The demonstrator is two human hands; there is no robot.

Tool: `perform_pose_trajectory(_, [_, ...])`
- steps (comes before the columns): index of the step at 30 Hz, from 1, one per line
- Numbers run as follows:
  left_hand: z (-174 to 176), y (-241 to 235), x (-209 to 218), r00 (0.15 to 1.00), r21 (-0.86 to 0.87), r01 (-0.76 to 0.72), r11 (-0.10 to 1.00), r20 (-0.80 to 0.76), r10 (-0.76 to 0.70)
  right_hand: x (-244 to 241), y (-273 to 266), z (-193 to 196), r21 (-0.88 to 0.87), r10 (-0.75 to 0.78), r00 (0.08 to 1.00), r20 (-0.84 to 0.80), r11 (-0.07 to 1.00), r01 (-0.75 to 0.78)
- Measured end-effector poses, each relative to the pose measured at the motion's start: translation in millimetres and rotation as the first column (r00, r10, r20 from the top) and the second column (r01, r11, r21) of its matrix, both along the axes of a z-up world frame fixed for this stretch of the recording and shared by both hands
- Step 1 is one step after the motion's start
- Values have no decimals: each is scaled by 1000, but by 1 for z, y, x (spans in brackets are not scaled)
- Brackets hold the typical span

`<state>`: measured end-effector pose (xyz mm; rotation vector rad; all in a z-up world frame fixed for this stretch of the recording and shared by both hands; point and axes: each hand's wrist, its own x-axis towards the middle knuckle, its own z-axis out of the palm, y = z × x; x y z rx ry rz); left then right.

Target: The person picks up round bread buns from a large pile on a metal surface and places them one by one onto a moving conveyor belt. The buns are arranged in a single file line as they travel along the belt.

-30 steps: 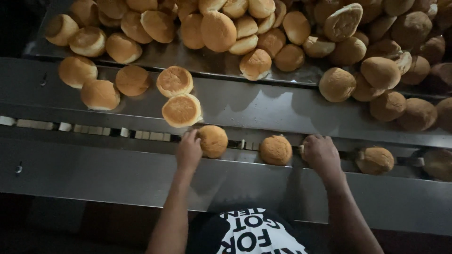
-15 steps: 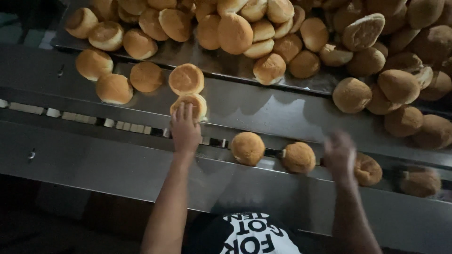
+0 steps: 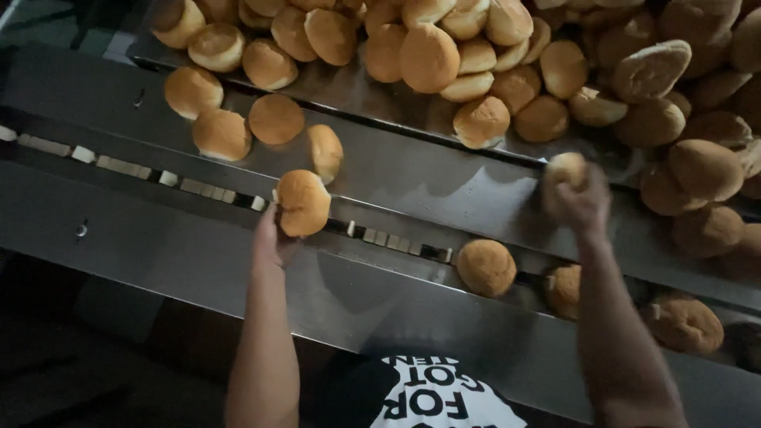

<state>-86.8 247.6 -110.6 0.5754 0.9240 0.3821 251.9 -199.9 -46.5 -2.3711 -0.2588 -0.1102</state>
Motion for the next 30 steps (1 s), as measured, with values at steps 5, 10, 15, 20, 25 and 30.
perform_pose_trajectory(5, [11, -11, -13, 994, 125, 27, 992, -104, -14, -152, 86, -22, 415, 725, 588, 357, 441, -796])
perform_pose_trajectory(10, [10, -22, -14, 987, 117, 135, 984, -104, -123, -209, 135, -20, -345, 767, 642, -12, 600, -722])
perform_pose_trajectory(15, [21, -49, -17, 973, 150, 217, 965, -117, -201, -209, 141, 18, -398, 622, 699, -353, 576, -714])
perform_pose_trajectory(20, [38, -67, -22, 854, 170, 496, 851, -270, -444, -208, 196, 1, -388, 796, 605, -15, 553, -738])
perform_pose_trajectory(25, [119, -74, -37, 795, 70, 528, 847, -392, -463, -178, 206, -26, -69, 680, 731, 61, 733, -676])
perform_pose_trajectory(30, [55, -28, -62, 878, 179, 394, 901, -365, -311, -181, 154, 4, 628, 615, 718, -325, 708, -322])
